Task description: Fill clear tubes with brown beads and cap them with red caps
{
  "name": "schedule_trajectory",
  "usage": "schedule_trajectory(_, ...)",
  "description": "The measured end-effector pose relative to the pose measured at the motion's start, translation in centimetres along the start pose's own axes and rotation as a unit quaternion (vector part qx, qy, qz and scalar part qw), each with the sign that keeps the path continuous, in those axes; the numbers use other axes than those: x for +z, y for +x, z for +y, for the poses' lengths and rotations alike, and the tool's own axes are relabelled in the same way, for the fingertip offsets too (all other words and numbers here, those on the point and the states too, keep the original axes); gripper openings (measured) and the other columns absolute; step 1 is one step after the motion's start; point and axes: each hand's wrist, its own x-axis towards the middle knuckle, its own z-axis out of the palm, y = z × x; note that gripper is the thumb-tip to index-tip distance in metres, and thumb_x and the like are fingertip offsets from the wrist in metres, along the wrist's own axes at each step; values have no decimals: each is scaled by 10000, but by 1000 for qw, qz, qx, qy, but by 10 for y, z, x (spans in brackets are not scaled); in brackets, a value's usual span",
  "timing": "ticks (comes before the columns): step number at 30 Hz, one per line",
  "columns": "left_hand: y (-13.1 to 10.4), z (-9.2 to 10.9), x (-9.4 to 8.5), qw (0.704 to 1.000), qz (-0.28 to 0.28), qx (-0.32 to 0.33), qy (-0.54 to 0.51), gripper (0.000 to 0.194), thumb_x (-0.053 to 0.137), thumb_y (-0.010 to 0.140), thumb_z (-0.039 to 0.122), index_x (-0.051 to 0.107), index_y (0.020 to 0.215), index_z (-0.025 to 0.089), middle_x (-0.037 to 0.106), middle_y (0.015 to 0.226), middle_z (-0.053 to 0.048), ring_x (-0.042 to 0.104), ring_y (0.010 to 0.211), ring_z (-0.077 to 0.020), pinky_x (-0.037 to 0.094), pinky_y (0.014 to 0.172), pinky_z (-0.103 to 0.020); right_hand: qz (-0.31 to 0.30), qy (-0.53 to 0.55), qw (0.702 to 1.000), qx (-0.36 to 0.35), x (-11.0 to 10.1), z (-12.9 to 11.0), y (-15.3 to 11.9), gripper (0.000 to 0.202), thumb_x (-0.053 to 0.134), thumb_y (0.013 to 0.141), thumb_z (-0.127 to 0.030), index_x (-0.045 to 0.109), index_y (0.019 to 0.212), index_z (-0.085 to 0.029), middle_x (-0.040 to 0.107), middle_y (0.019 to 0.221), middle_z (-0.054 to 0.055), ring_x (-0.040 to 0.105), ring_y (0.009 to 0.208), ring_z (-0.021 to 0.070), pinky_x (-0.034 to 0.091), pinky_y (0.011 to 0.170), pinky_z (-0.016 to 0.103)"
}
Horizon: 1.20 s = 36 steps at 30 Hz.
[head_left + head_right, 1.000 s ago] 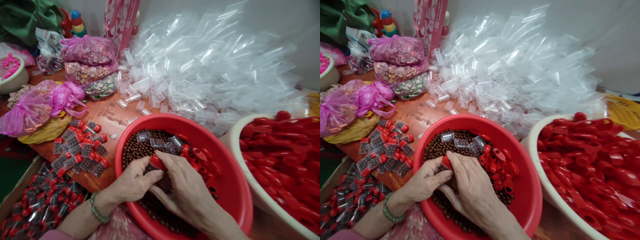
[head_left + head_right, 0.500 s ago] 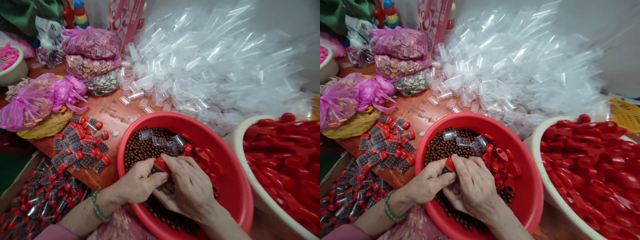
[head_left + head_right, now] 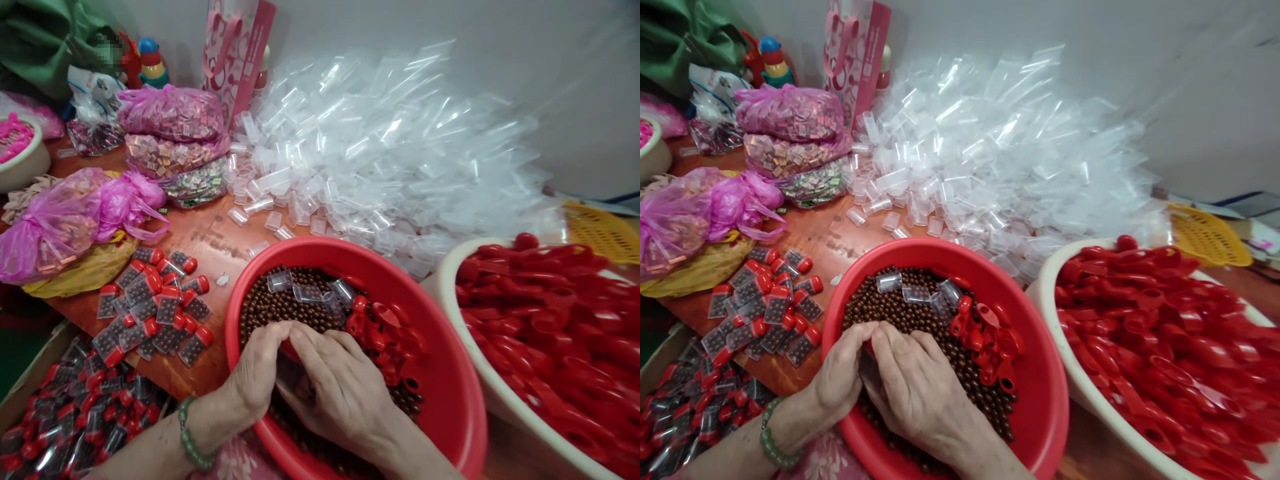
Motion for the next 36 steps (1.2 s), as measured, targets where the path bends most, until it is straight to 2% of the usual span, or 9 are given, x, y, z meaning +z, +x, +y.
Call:
schedule_trajectory(4,-5,-1,-8,987,-15,40,152,316,333,909,285,630,837,204,689,894,-39,590,877,-199,482,875,-341,6,-4,1000,-17,2,-6,-2,496,555,874,-222,455,1323,-34,749,968,189,711,902,267,544,761,427)
schedule_trajectory(8,-4,-6,-9,981,-13,61,182,265,368,891,301,602,805,211,679,890,-52,573,875,-212,477,872,-366,3,9,1000,-8,-1,-9,-2,532,582,856,-180,423,1336,-15,737,996,212,699,940,277,537,771,428)
schedule_trajectory(14,-5,22,-20,997,-67,25,-40,514,214,980,475,607,833,177,584,628,-21,568,640,-171,476,629,-294,-223,219,947,76,-7,45,22,587,642,857,-425,446,1342,-158,587,1315,169,587,1194,245,532,938,390)
schedule_trajectory(17,-9,50,-53,988,11,100,115,440,333,975,480,627,873,170,616,717,-21,576,669,-151,455,659,-271,-284,105,947,106,16,82,38,355,601,889,-274,566,1228,-176,625,1230,126,624,1114,245,526,933,411)
schedule_trajectory(19,-9,62,-82,933,134,158,293,389,373,968,458,637,908,179,653,800,-32,595,734,-167,446,714,-285,-306,88,943,101,36,94,45,328,617,845,-167,615,1172,-147,631,1207,139,627,1096,261,517,929,405)
schedule_trajectory(22,-4,62,-125,804,295,173,487,370,363,965,434,640,919,193,672,813,-40,619,780,-204,439,750,-314,-320,79,939,96,57,96,49,298,568,842,-109,643,1130,-109,646,1128,173,638,1019,279,505,890,416)
schedule_trajectory(27,7,42,-166,685,346,165,620,357,383,961,435,616,1022,172,691,994,-140,629,968,-310,462,858,-439,-323,97,934,123,55,86,51,322,539,864,-166,624,1171,-122,661,1036,153,633,948,264,479,860,391)
schedule_trajectory(31,10,31,-155,677,344,209,616,433,492,922,420,535,1214,103,555,1309,-251,445,1310,-404,339,1064,-611,-314,144,914,214,53,76,55,305,570,863,-276,606,1137,-145,682,1010,95,651,871,206,487,778,294)
schedule_trajectory(36,3,27,-107,739,230,319,548,354,516,928,265,516,1249,116,567,1333,-184,458,1345,-296,387,1117,-506,-322,182,871,323,59,53,52,343,566,840,-288,551,1146,-135,689,838,63,644,723,203,455,667,289)
